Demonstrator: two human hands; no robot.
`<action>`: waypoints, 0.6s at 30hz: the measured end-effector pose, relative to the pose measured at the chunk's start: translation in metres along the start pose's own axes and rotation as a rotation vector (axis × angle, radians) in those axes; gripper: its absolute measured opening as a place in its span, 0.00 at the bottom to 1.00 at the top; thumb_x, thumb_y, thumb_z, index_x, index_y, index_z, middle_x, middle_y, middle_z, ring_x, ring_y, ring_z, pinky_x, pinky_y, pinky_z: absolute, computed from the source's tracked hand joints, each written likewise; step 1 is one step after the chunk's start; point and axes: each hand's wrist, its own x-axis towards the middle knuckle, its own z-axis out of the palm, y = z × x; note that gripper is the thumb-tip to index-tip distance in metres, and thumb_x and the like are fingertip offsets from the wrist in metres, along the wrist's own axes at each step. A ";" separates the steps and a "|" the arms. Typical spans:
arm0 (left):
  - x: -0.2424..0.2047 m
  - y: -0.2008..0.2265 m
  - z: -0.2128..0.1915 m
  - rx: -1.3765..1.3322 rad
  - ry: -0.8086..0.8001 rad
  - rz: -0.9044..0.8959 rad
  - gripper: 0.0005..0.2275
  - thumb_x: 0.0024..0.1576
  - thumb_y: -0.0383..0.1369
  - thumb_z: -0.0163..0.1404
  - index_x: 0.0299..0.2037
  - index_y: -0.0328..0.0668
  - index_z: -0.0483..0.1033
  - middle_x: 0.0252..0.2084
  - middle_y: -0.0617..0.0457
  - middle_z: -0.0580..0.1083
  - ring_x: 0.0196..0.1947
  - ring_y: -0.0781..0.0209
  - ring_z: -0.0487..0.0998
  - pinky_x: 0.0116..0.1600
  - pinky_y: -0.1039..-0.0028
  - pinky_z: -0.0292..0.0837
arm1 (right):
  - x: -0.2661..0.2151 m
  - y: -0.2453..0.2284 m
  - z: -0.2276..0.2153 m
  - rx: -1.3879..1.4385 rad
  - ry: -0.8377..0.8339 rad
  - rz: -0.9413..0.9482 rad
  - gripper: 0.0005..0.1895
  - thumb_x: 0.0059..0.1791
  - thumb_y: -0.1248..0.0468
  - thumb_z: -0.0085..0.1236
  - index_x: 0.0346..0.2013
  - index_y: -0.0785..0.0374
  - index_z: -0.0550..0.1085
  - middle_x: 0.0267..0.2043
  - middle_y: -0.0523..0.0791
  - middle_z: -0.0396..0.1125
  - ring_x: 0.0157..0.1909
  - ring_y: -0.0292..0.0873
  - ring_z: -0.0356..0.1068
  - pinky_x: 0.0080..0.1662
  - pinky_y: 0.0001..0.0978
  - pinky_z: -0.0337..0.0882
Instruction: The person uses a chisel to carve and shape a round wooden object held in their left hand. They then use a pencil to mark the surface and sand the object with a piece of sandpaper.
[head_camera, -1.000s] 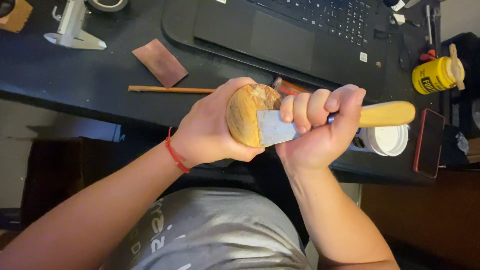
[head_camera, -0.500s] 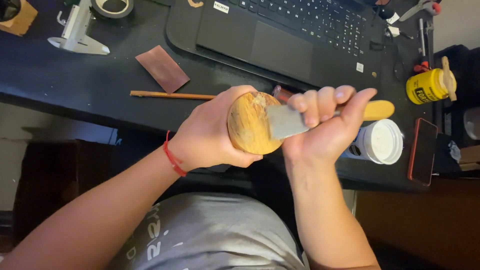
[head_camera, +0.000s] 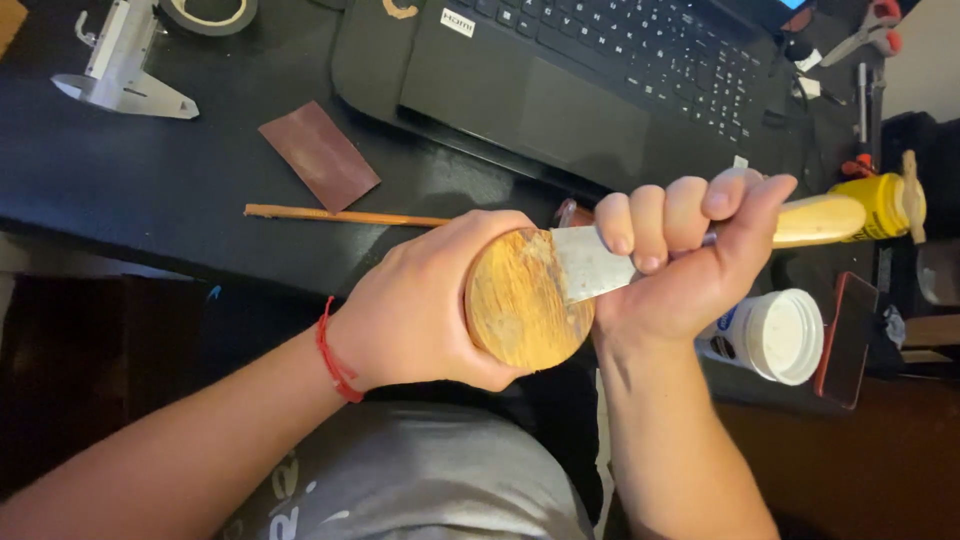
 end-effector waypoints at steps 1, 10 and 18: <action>0.000 -0.002 -0.001 -0.003 -0.002 -0.006 0.39 0.29 0.41 0.68 0.55 0.48 0.66 0.51 0.58 0.75 0.46 0.59 0.78 0.46 0.71 0.71 | 0.002 0.004 0.005 -0.001 0.005 0.005 0.19 0.52 0.48 0.42 0.22 0.54 0.66 0.14 0.34 0.39 0.15 0.31 0.40 0.24 0.25 0.51; 0.004 -0.001 -0.003 0.018 -0.033 -0.033 0.39 0.28 0.42 0.66 0.55 0.49 0.66 0.50 0.57 0.75 0.46 0.56 0.78 0.46 0.68 0.71 | 0.011 0.011 0.011 0.083 -0.164 0.186 0.19 0.54 0.51 0.38 0.22 0.54 0.54 0.15 0.35 0.36 0.16 0.32 0.39 0.25 0.25 0.53; 0.005 -0.001 -0.003 0.007 -0.059 -0.032 0.38 0.29 0.43 0.66 0.54 0.49 0.66 0.47 0.57 0.75 0.43 0.56 0.79 0.45 0.68 0.72 | 0.025 0.011 0.011 0.069 -0.478 0.421 0.16 0.57 0.51 0.37 0.29 0.55 0.61 0.17 0.34 0.40 0.17 0.31 0.41 0.27 0.26 0.55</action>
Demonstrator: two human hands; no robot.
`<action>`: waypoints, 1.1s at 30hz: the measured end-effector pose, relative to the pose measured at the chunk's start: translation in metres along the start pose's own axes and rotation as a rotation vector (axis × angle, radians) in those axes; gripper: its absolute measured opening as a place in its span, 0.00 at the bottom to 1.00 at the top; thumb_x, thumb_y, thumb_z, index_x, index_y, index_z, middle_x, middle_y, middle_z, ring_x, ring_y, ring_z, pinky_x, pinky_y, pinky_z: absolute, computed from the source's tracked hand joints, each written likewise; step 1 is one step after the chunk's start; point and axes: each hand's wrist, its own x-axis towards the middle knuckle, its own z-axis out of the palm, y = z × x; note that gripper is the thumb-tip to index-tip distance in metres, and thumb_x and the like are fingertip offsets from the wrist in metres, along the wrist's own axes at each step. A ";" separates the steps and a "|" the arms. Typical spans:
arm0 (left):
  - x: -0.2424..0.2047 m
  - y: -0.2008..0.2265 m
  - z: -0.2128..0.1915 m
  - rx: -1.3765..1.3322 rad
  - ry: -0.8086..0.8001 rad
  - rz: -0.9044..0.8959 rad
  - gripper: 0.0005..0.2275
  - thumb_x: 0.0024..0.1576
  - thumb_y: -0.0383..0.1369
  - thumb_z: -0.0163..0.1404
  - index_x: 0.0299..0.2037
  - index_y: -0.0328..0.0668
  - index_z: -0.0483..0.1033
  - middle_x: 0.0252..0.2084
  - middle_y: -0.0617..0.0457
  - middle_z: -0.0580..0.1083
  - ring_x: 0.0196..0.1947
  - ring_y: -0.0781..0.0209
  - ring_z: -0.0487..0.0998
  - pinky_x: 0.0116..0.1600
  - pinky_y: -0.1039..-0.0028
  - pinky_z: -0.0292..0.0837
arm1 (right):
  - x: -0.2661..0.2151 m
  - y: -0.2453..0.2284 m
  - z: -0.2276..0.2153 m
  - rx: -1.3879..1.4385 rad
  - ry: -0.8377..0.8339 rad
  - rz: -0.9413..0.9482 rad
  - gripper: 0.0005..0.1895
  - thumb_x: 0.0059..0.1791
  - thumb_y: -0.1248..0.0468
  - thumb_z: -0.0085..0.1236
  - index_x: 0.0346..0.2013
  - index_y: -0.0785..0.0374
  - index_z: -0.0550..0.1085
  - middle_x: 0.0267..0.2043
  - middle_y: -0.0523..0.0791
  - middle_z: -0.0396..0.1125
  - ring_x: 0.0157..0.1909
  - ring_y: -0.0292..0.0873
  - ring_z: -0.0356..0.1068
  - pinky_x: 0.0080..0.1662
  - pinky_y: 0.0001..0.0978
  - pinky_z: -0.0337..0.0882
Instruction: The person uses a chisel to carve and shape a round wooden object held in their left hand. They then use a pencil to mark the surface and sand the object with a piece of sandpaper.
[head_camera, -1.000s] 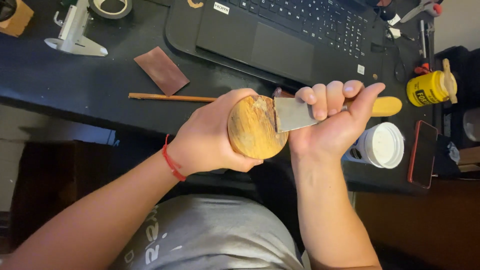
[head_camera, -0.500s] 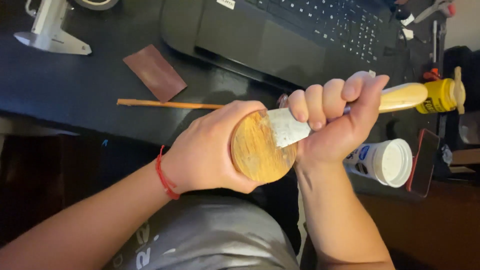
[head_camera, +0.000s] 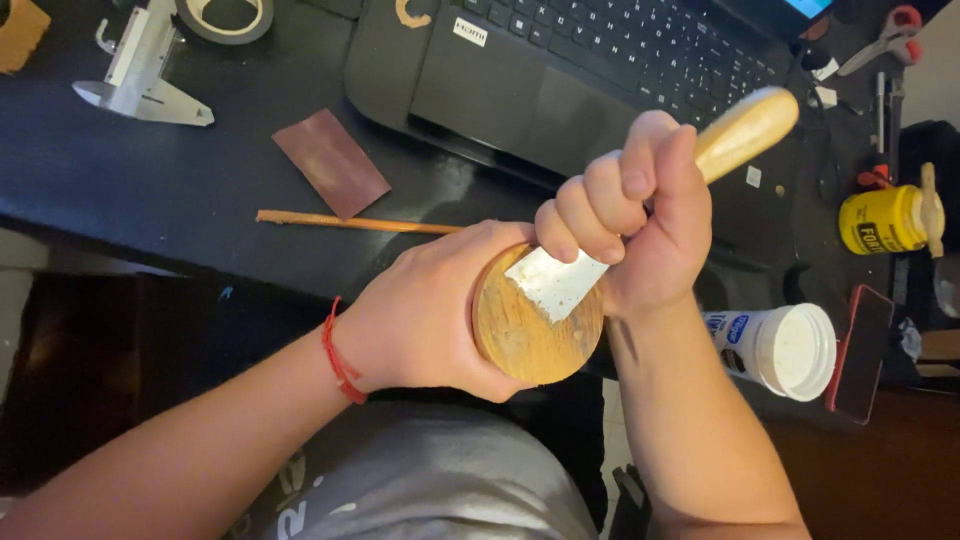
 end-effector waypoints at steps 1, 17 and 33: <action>0.000 0.000 0.000 0.001 0.000 -0.004 0.38 0.29 0.43 0.66 0.54 0.49 0.66 0.47 0.57 0.75 0.43 0.56 0.79 0.45 0.68 0.72 | 0.002 -0.001 -0.001 0.004 0.001 0.002 0.16 0.57 0.51 0.37 0.29 0.55 0.61 0.17 0.34 0.40 0.17 0.31 0.41 0.27 0.26 0.55; 0.001 0.010 -0.006 -0.043 -0.099 -0.090 0.35 0.30 0.41 0.65 0.50 0.52 0.62 0.40 0.63 0.75 0.38 0.64 0.79 0.42 0.75 0.71 | 0.013 -0.001 -0.010 -0.138 -0.283 0.159 0.14 0.57 0.51 0.48 0.32 0.54 0.62 0.17 0.35 0.39 0.17 0.35 0.51 0.51 0.43 0.73; -0.011 0.011 0.036 0.150 0.305 0.067 0.43 0.29 0.46 0.73 0.56 0.39 0.65 0.51 0.49 0.74 0.51 0.51 0.76 0.56 0.64 0.70 | -0.076 -0.003 0.025 -0.175 0.578 -0.334 0.16 0.56 0.52 0.42 0.28 0.54 0.67 0.17 0.36 0.44 0.20 0.36 0.49 0.47 0.36 0.67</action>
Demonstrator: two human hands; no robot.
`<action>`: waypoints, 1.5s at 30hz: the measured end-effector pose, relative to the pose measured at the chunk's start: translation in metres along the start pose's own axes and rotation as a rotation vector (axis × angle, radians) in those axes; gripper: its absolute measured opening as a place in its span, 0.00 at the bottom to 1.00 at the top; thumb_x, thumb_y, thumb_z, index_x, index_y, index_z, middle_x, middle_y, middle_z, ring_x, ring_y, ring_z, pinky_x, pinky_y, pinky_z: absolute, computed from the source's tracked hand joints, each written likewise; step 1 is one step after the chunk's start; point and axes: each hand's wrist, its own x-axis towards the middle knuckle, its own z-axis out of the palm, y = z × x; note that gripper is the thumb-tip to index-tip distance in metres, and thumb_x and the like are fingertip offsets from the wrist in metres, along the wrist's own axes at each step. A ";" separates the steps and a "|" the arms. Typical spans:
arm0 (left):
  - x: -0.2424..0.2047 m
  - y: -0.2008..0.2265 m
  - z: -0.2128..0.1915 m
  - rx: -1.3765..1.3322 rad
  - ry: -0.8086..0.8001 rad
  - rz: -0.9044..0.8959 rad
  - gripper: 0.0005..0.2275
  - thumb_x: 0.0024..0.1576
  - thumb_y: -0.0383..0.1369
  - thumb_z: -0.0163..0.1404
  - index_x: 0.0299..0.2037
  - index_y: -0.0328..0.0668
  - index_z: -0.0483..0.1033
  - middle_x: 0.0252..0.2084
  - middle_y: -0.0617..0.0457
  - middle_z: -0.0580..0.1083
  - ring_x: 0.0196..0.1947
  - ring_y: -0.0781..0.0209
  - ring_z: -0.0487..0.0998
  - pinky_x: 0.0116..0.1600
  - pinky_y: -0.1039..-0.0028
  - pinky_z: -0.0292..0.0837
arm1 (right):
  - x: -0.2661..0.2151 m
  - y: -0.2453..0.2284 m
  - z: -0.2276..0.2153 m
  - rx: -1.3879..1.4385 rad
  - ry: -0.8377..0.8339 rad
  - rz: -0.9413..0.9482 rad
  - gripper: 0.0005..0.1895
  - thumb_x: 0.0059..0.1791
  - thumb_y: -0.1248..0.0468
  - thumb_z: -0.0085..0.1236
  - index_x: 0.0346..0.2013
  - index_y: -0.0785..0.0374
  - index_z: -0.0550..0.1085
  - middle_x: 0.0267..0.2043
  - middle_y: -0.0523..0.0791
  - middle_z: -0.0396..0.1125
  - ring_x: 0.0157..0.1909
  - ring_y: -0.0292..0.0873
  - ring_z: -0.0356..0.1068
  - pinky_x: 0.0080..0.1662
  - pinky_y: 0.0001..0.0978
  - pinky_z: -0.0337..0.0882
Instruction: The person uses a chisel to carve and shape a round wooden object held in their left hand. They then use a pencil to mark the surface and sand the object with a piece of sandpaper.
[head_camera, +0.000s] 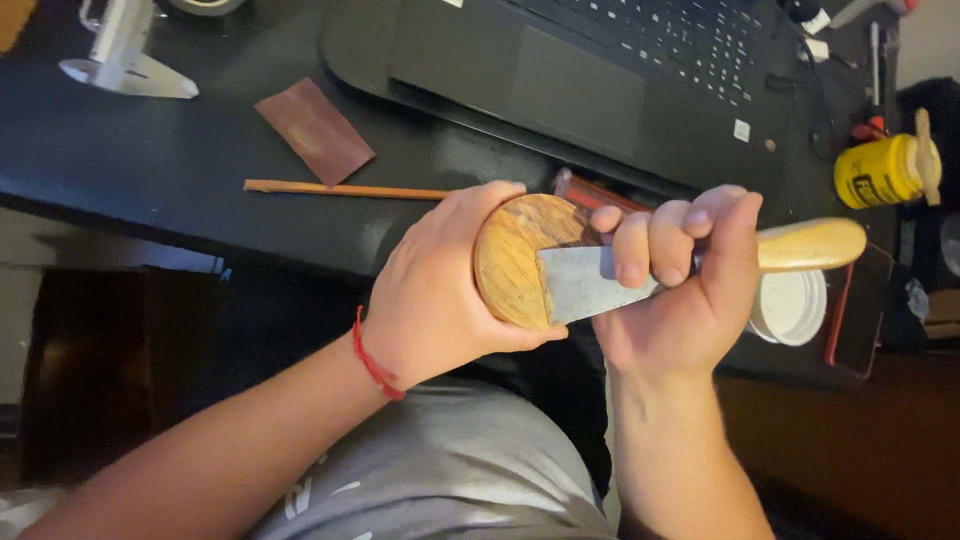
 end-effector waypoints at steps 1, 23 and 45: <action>0.000 0.000 -0.002 -0.004 -0.006 0.003 0.43 0.29 0.46 0.73 0.56 0.39 0.65 0.51 0.49 0.74 0.51 0.51 0.76 0.56 0.64 0.70 | -0.003 -0.001 0.001 -0.002 0.006 -0.004 0.16 0.56 0.52 0.42 0.28 0.54 0.67 0.17 0.36 0.44 0.20 0.36 0.49 0.47 0.36 0.67; 0.018 -0.003 -0.013 -0.268 -0.276 -0.102 0.35 0.34 0.36 0.66 0.55 0.49 0.65 0.50 0.59 0.75 0.49 0.62 0.79 0.50 0.75 0.72 | -0.020 0.022 0.012 -0.187 0.098 -0.285 0.14 0.55 0.51 0.42 0.28 0.50 0.57 0.16 0.34 0.35 0.16 0.30 0.45 0.39 0.29 0.59; -0.003 0.004 0.008 -0.152 0.084 -0.170 0.35 0.35 0.38 0.64 0.55 0.46 0.63 0.55 0.56 0.72 0.55 0.56 0.75 0.52 0.67 0.73 | -0.027 0.033 0.029 -0.224 0.199 -0.386 0.16 0.54 0.51 0.40 0.26 0.51 0.56 0.16 0.34 0.37 0.18 0.31 0.46 0.45 0.32 0.65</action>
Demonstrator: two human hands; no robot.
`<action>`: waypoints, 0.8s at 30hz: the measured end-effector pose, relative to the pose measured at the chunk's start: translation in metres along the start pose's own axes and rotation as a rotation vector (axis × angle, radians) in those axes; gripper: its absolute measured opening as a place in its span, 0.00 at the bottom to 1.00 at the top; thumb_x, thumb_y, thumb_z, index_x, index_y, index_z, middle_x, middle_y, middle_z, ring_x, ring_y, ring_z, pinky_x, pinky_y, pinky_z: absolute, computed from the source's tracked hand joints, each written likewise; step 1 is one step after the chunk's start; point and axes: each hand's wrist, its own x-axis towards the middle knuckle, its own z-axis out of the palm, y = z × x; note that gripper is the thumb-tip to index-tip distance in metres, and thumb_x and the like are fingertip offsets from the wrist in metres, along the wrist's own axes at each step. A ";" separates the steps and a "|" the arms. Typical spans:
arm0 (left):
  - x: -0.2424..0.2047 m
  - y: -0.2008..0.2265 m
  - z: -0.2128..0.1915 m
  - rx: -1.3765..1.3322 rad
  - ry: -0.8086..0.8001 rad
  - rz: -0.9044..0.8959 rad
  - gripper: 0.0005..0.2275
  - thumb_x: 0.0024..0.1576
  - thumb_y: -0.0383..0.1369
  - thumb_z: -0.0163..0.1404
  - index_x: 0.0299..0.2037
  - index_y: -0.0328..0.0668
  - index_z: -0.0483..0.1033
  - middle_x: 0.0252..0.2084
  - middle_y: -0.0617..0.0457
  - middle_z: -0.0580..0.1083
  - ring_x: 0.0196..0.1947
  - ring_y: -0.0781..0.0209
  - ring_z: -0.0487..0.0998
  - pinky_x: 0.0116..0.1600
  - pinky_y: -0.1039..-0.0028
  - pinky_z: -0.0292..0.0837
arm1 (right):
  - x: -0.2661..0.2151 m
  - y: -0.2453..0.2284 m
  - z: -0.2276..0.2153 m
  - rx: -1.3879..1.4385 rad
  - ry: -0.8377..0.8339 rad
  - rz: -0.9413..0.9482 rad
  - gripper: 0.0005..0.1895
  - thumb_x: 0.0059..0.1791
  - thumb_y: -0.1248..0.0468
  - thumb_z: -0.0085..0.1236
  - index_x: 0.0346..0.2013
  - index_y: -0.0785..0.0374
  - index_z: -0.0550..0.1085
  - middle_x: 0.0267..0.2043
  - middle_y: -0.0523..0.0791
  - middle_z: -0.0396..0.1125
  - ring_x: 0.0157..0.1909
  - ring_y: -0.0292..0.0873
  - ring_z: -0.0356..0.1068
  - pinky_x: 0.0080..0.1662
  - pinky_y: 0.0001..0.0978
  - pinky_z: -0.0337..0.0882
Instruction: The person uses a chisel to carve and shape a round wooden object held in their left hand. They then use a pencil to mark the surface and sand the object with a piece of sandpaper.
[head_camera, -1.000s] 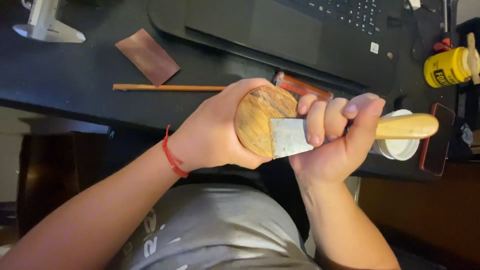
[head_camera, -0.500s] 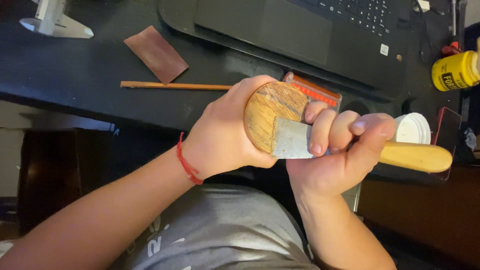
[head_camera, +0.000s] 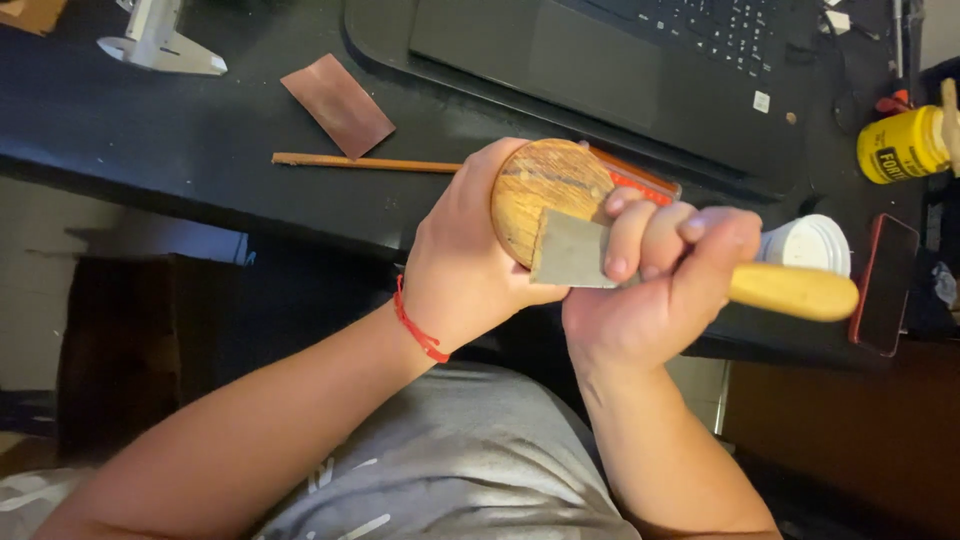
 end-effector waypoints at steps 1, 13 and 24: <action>0.000 0.004 -0.003 0.003 0.000 0.007 0.35 0.35 0.38 0.64 0.55 0.46 0.63 0.55 0.56 0.72 0.55 0.56 0.75 0.52 0.67 0.73 | 0.002 -0.003 0.000 0.005 0.001 -0.006 0.16 0.54 0.51 0.40 0.26 0.51 0.56 0.16 0.34 0.37 0.18 0.31 0.46 0.45 0.32 0.65; 0.035 0.001 -0.044 -0.276 -0.660 0.031 0.42 0.44 0.23 0.57 0.71 0.39 0.47 0.55 0.54 0.69 0.48 0.70 0.72 0.49 0.81 0.71 | 0.028 -0.019 -0.033 0.381 0.098 0.335 0.16 0.49 0.49 0.51 0.24 0.55 0.69 0.12 0.35 0.41 0.15 0.32 0.45 0.34 0.32 0.66; 0.031 -0.015 -0.025 -0.028 -0.362 0.330 0.33 0.35 0.37 0.66 0.53 0.40 0.67 0.52 0.51 0.72 0.53 0.53 0.72 0.59 0.65 0.65 | 0.014 -0.016 -0.031 0.400 -0.032 0.313 0.16 0.53 0.49 0.45 0.27 0.54 0.69 0.13 0.35 0.37 0.16 0.32 0.42 0.32 0.26 0.58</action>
